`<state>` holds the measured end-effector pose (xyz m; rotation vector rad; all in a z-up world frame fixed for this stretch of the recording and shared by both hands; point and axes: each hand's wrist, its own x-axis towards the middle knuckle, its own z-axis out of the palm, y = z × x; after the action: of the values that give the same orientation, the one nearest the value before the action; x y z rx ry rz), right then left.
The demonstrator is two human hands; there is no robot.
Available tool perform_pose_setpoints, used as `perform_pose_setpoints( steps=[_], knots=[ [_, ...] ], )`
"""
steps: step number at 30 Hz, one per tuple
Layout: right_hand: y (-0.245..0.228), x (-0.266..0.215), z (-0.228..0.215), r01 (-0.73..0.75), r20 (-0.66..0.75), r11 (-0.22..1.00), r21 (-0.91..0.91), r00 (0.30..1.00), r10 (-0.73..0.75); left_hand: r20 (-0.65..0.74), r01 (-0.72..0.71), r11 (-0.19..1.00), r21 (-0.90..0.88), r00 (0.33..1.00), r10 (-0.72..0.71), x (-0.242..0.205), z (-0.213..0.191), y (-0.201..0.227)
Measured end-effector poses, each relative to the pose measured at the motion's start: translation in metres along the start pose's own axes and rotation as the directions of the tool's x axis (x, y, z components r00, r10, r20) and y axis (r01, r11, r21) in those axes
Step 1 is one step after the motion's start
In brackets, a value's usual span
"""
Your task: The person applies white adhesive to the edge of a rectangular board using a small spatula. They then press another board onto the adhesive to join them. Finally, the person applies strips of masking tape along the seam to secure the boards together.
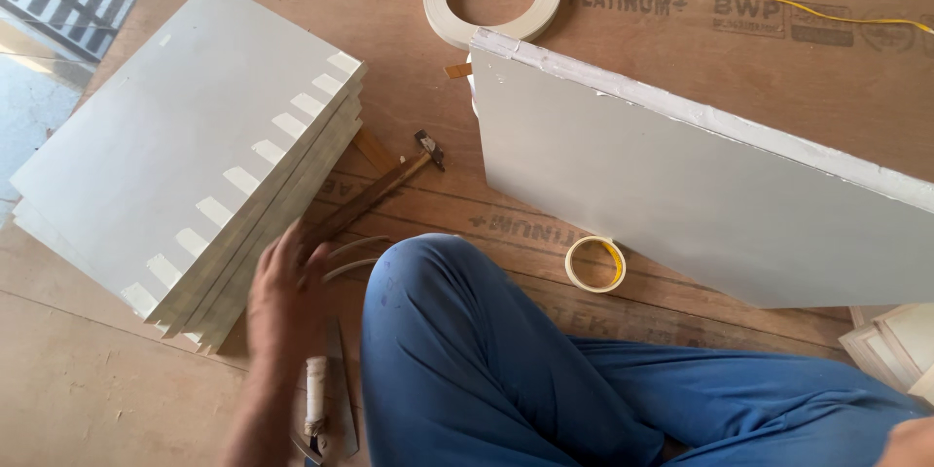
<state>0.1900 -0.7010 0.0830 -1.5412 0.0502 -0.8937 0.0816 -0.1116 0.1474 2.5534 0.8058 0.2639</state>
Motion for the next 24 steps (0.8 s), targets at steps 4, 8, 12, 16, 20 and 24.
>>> perform_pose_setpoints(
  steps=[4, 8, 12, 16, 20, 24],
  knots=[
    [0.004, 0.01, 0.007, 0.01, 0.014, 1.0, 0.007, 1.0, -0.01, -0.247, -0.451, 0.793, -0.41, 0.891, 0.38, -0.027, 0.015, 0.137],
    [0.003, 0.02, 0.007, 0.028, 0.025, 1.0, 0.012, 0.999, -0.028, -0.373, -0.502, 0.699, -0.509, 0.861, 0.346, -0.032, 0.075, 0.244],
    [0.006, 0.029, 0.009, 0.042, 0.049, 0.999, 0.028, 0.998, -0.043, -0.385, -0.386, 0.793, -0.472, 0.899, 0.208, -0.025, 0.129, 0.296],
    [0.013, 0.039, 0.0, 0.058, 0.053, 0.998, 0.016, 0.997, -0.059, -0.403, -0.373, 0.806, -0.46, 0.896, 0.185, -0.029, 0.161, 0.319],
    [0.024, 0.051, 0.002, 0.074, 0.069, 0.997, 0.031, 0.995, -0.076, -0.51, -0.413, 0.841, -0.349, 0.837, 0.199, -0.036, 0.173, 0.346],
    [0.027, 0.056, 0.0, 0.13, 0.08, 0.992, -0.002, 0.988, -0.129, -0.417, -0.397, 0.837, -0.377, 0.879, 0.23, -0.055, 0.176, 0.358]
  ],
)
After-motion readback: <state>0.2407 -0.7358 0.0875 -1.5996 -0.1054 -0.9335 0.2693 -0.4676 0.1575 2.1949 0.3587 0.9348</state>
